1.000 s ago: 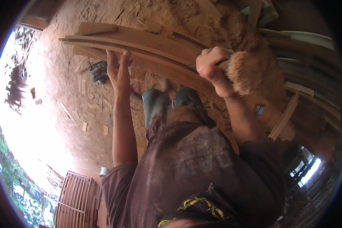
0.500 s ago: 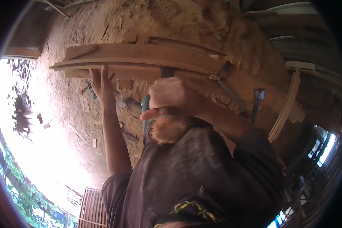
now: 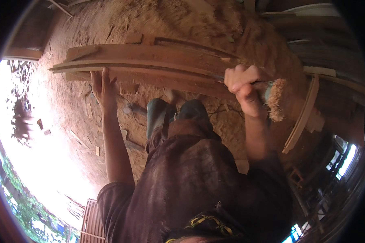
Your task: The person carves a curved wooden piece using a chisel and mallet, repeatedly striking the chisel to remove wood shavings. They occasionally pause to clear debris and inspect the carved surface.
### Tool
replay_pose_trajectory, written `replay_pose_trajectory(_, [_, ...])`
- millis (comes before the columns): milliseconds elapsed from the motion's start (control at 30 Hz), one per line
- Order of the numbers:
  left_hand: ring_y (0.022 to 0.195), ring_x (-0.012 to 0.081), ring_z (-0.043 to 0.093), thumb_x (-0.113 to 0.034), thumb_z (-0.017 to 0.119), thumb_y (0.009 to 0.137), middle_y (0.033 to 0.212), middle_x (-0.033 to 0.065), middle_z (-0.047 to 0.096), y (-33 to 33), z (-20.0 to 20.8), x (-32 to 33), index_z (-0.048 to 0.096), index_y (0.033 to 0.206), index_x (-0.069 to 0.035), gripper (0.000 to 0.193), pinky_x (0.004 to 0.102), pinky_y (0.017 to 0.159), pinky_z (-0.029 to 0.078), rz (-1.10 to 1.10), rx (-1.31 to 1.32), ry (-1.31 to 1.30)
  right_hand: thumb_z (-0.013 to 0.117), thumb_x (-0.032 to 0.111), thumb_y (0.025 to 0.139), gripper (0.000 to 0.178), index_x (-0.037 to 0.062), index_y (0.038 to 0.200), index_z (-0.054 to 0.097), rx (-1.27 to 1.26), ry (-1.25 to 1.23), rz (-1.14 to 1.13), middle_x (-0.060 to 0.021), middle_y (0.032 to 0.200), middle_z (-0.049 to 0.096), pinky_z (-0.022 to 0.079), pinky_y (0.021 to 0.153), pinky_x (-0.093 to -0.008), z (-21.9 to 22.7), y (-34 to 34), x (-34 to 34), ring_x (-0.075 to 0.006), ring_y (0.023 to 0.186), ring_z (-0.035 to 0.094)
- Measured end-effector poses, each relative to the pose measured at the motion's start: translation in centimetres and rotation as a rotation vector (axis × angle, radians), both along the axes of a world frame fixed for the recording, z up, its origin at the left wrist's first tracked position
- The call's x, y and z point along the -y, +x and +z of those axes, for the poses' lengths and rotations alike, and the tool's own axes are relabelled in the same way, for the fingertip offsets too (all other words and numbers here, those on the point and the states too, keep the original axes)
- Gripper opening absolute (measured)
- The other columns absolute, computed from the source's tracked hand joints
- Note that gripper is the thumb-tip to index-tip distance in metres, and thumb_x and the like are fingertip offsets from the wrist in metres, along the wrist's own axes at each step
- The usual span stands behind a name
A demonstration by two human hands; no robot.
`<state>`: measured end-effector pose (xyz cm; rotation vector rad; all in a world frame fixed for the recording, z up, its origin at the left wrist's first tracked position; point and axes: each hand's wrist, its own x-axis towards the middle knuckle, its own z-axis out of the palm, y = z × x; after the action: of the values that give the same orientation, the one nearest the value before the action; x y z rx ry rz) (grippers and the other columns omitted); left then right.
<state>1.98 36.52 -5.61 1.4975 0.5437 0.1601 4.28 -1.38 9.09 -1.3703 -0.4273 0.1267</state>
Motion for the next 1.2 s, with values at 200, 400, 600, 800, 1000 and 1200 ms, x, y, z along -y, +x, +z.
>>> replay_pose_trajectory(200, [0.147,0.0266,0.054,-0.034,0.072,0.108,0.167,0.0159,0.047,0.3,-0.3,0.5,0.032,0.171,-0.001,0.081,0.0454,0.106,0.06,0.079,0.021,0.005,0.083,0.047,0.097,0.046,0.0113,0.082,0.058,-0.003,-0.136,0.022,0.005,0.065,0.052,0.041,0.054,-0.0282,-1.9,1.3,-2.0,-0.0088,0.058,0.053])
replay_pose_trajectory(400, [0.14,0.0228,0.059,-0.03,0.071,0.109,0.16,0.0139,0.053,0.2,-0.5,1.1,0.036,0.168,0.001,0.076,0.0427,0.104,0.061,0.107,0.009,0.011,0.091,0.033,0.091,0.042,0.0143,0.078,0.055,0.588,-0.468,0.061,0.004,0.067,0.052,0.042,0.052,-0.0321,-2.5,-1.5,-5.4,-0.0132,0.057,0.054])
replay_pose_trajectory(600, [0.137,0.0222,0.061,-0.032,0.072,0.108,0.158,0.0152,0.054,0.7,-0.3,1.4,0.034,0.169,0.001,0.079,0.0424,0.104,0.061,0.128,0.04,0.009,0.09,0.028,0.092,0.036,0.0132,0.083,0.059,0.496,-0.446,0.136,0.0024,0.067,0.053,0.043,0.052,-0.0322,-3.0,-2.0,-5.6,-0.0141,0.058,0.055])
replay_pose_trajectory(800, [0.144,0.0264,0.058,-0.032,0.071,0.109,0.166,0.02,0.047,0.9,-0.4,1.4,0.025,0.172,0.003,0.085,0.0437,0.104,0.062,0.119,-0.02,0.046,0.087,0.035,0.096,0.039,0.0089,0.082,0.062,0.021,-0.153,0.088,0.001,0.066,0.055,0.039,0.053,-0.0303,0.2,0.6,-1.5,-0.0134,0.056,0.052])
replay_pose_trajectory(1000, [0.15,0.0288,0.052,-0.033,0.071,0.109,0.168,0.0205,0.044,0.3,-0.1,1.1,0.024,0.172,0.002,0.086,0.0442,0.105,0.062,0.113,-0.014,0.039,0.09,0.048,0.09,0.051,0.0109,0.072,0.059,-0.13,-0.121,0.028,0.003,0.063,0.057,0.042,0.055,-0.0279,-0.2,0.4,-3.0,-0.012,0.057,0.058])
replay_pose_trajectory(1200, [0.151,0.0289,0.051,-0.033,0.068,0.111,0.167,0.0196,0.044,0.1,0.0,1.0,0.028,0.171,0.003,0.081,0.0448,0.107,0.061,0.068,-0.005,0.017,0.09,0.038,0.092,0.041,0.014,0.08,0.058,0.591,-0.456,0.145,0.0029,0.063,0.048,0.041,0.049,-0.0332,-4.3,-3.9,-5.6,-0.017,0.054,0.052])
